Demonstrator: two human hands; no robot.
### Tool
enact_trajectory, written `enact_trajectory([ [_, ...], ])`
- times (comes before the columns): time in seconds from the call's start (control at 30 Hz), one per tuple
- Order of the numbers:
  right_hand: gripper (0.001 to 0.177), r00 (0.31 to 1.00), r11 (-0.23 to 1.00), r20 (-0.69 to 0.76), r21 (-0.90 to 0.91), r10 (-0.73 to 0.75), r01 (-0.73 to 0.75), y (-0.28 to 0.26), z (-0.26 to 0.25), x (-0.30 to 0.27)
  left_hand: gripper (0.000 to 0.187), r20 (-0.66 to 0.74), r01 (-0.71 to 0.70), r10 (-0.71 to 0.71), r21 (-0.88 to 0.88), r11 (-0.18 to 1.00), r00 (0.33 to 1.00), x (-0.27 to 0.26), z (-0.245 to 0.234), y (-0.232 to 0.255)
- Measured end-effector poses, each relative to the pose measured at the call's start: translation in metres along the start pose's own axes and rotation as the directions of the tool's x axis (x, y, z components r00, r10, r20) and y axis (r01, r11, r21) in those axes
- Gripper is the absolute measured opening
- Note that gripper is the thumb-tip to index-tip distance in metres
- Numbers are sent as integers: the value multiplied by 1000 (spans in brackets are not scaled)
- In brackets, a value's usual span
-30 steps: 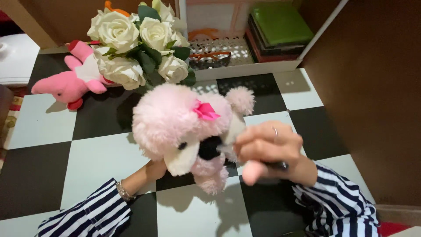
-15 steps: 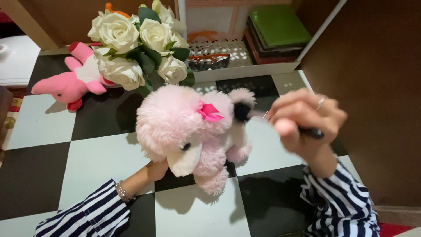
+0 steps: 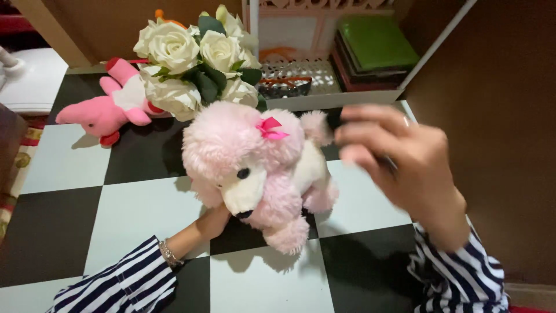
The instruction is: Dusting and cleaning plush toys using a soft makeup-style brush.
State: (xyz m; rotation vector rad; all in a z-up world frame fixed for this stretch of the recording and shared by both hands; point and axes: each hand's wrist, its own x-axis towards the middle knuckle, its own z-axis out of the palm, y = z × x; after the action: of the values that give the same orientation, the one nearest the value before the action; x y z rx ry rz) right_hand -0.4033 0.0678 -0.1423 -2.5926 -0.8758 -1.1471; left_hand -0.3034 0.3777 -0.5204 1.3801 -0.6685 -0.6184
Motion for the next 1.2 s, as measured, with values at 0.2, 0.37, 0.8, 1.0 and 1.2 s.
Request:
enact_trajectory([
  [0.2, 37, 952, 697, 119, 708, -281, 117, -32, -2, -13, 48, -38, 8, -18, -231, 973, 999, 7, 2, -8],
  [0.37, 29, 965, 915, 251, 401, -71, -37, 7, 34, -36, 50, -203, 235, -273, -191, 953, 940, 14, 5, -7],
  [0.8, 27, 963, 784, 78, 599, -258, 161, 20, 112, -138, 54, -89, -60, 118, 483, 873, 989, 4, 7, 1],
  [1.0, 26, 952, 891, -188, 431, 240, -140, 26, 105, -132, 57, -211, 442, -442, -49, 896, 872, 5, 33, 79],
  [1.2, 15, 918, 721, -125, 584, -375, 374, 14, 122, -156, 52, -149, 104, -112, -59, 993, 982, 1, 4, -11],
])
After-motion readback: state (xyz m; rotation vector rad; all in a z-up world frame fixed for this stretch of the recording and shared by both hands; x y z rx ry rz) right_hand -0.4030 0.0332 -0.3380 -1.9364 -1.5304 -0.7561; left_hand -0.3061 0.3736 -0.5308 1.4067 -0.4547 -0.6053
